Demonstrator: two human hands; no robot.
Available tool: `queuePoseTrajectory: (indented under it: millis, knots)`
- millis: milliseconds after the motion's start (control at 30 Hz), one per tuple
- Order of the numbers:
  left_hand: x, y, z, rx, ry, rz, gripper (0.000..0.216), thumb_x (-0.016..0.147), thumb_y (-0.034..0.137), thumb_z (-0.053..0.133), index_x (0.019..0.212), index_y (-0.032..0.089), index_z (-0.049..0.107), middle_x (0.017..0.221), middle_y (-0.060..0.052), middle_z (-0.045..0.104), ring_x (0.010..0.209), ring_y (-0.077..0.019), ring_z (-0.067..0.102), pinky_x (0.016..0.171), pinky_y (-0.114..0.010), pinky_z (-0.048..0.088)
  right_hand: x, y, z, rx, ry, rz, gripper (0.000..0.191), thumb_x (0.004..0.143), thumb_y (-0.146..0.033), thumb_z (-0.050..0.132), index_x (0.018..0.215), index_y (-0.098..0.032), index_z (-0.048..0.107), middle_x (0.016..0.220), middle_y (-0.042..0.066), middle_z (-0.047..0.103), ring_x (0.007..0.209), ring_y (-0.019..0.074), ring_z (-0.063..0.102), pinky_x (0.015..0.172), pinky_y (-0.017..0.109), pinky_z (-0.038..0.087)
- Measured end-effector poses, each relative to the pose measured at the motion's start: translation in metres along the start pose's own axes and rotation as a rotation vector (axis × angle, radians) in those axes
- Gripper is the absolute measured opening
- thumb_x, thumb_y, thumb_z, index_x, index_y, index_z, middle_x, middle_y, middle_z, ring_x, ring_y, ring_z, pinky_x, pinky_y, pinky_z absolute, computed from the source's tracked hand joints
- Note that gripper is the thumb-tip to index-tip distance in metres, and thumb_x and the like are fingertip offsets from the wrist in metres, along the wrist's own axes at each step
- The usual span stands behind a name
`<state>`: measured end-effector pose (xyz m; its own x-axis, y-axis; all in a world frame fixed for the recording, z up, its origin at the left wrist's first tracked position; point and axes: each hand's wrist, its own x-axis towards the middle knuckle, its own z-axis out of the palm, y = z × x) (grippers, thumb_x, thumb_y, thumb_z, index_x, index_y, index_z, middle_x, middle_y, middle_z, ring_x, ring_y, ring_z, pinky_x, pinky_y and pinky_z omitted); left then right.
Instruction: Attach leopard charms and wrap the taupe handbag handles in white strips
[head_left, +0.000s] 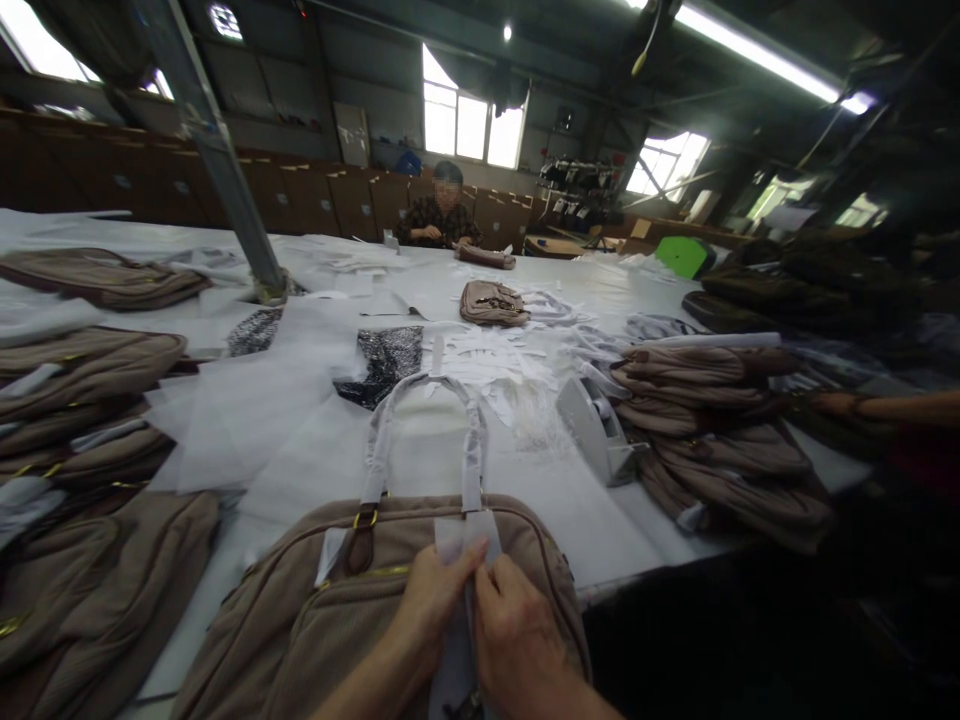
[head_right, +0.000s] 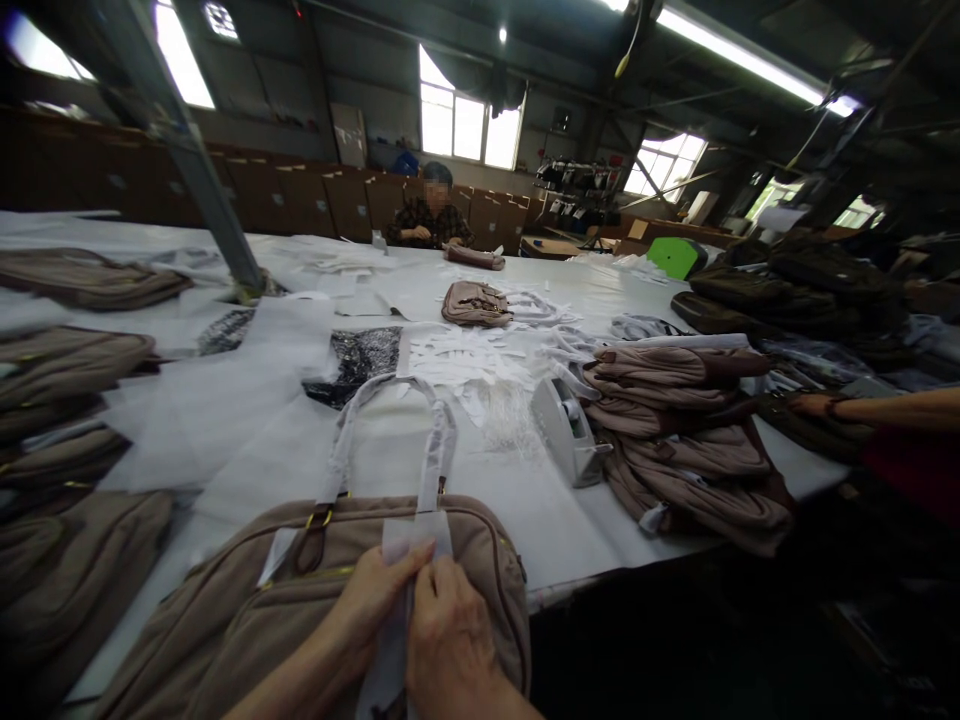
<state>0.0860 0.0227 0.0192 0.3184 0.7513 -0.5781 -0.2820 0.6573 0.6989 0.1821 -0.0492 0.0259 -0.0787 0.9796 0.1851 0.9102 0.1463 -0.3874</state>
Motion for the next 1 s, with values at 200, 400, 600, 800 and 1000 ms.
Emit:
queuePoseTrajectory:
  millis: [200, 400, 600, 800, 1000]
  knots:
    - [0.011, -0.008, 0.001, -0.07, 0.058, -0.018, 0.017, 0.061, 0.017, 0.074, 0.073, 0.009, 0.067, 0.06, -0.007, 0.069, 0.051, -0.0181, 0.061, 0.051, -0.028, 0.049, -0.009, -0.001, -0.011, 0.322, 0.058, 0.542, 0.057, 0.073, -0.023, 0.058, 0.127, -0.017, 0.041, 0.11, 0.011, 0.056, 0.096, 0.0232, 0.058, 0.082, 0.032, 0.049]
    - [0.012, -0.007, 0.009, -0.1, 0.089, -0.019, 0.005, 0.069, 0.013, 0.067, 0.072, 0.01, 0.065, 0.061, -0.005, 0.069, 0.054, -0.0162, 0.062, 0.055, -0.026, 0.051, -0.018, -0.005, 0.001, 0.24, 0.114, 0.437, 0.078, 0.064, -0.008, 0.05, 0.138, -0.015, 0.028, 0.121, 0.014, 0.05, 0.116, 0.0275, 0.047, 0.098, 0.04, 0.041]
    - [0.006, 0.007, -0.009, -0.053, 0.047, -0.065, 0.004, 0.066, 0.01, 0.067, 0.068, 0.011, 0.063, 0.051, -0.002, 0.064, 0.043, -0.014, 0.056, 0.046, -0.025, 0.046, -0.063, -0.002, -0.017, 0.291, -0.117, 0.156, 0.065, 0.069, -0.006, 0.05, 0.13, -0.028, 0.047, 0.112, 0.007, 0.058, 0.097, 0.0235, 0.06, 0.082, 0.032, 0.051]
    - [0.0, 0.01, -0.02, 0.026, -0.079, -0.117, 0.016, 0.059, 0.018, 0.075, 0.066, 0.01, 0.063, 0.049, -0.002, 0.061, 0.041, -0.0136, 0.052, 0.044, -0.025, 0.043, -0.032, 0.014, -0.051, 0.611, -0.076, 0.368, 0.021, 0.083, -0.034, 0.053, 0.091, -0.02, 0.067, 0.085, 0.004, 0.066, 0.073, 0.0153, 0.061, 0.065, 0.022, 0.049]
    - [-0.002, 0.014, -0.025, 0.109, -0.156, -0.072, 0.032, 0.056, 0.033, 0.079, 0.071, 0.009, 0.065, 0.053, -0.003, 0.062, 0.043, -0.0129, 0.052, 0.045, -0.024, 0.04, 0.054, 0.024, -0.023, 0.951, -0.343, 0.663, 0.03, 0.079, -0.041, 0.055, 0.076, -0.012, 0.063, 0.043, -0.005, 0.047, 0.035, 0.0056, 0.038, 0.033, 0.015, 0.026]
